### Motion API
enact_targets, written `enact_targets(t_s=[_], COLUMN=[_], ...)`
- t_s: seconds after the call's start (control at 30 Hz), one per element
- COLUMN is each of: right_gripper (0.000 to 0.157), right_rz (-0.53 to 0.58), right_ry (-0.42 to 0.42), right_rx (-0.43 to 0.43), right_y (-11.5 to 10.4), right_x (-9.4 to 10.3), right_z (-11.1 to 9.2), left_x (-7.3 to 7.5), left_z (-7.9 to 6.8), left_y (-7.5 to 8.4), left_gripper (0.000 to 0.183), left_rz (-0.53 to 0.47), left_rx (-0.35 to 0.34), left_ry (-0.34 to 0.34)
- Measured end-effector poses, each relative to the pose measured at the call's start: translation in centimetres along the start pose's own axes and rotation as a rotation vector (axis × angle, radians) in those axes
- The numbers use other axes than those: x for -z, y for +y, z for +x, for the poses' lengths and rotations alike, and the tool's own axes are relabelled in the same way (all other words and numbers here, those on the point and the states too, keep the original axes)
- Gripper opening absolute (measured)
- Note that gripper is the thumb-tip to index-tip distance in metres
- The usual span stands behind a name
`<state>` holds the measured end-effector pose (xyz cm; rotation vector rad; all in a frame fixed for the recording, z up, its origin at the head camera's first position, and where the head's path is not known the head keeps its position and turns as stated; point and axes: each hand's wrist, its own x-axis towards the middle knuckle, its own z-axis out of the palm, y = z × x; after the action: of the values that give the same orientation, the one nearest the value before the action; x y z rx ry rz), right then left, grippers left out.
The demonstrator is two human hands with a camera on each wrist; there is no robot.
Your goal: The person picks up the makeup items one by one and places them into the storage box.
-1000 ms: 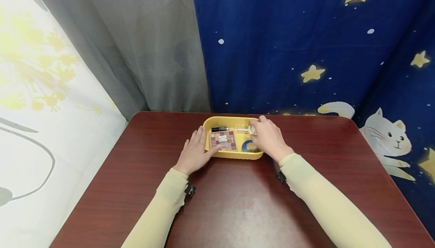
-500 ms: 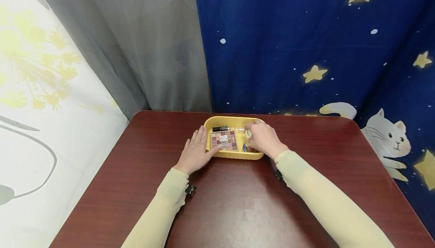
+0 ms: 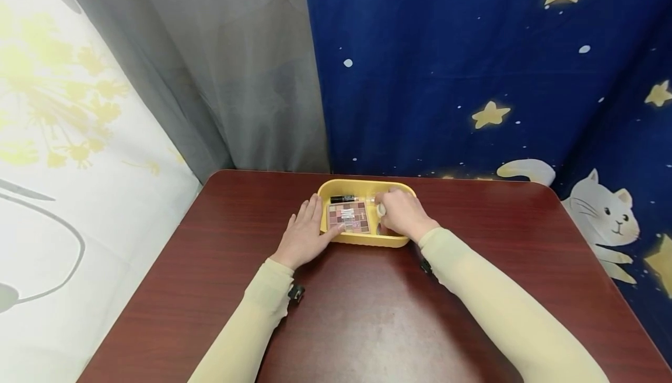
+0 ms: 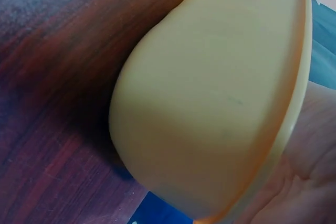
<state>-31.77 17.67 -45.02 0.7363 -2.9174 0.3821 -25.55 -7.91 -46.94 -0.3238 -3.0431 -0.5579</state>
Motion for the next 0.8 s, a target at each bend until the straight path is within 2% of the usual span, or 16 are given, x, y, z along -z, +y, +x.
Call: enact_targets(t_s=[0.13,0.5,0.8], right_gripper=[0.042,0.036,0.035], right_rz=[0.007,0.003,0.024], right_ry=[-0.007,-0.008,0.017], right_rx=[-0.004,-0.010,0.013], right_y=[0.0,-0.3,-0.4], right_x=[0.0,-0.2,-1.2], right_z=[0.5,1.4,1.6], left_x=[0.0,0.1,0.0], left_z=[0.1,0.1,0.1], left_y=[0.1,0.0,0.0], left_gripper=[0.100,0.099,0.097], left_rz=[0.002,0.014,-0.004], left_rx=[0.002,0.007,-0.003], left_ry=[0.006,0.004,0.007])
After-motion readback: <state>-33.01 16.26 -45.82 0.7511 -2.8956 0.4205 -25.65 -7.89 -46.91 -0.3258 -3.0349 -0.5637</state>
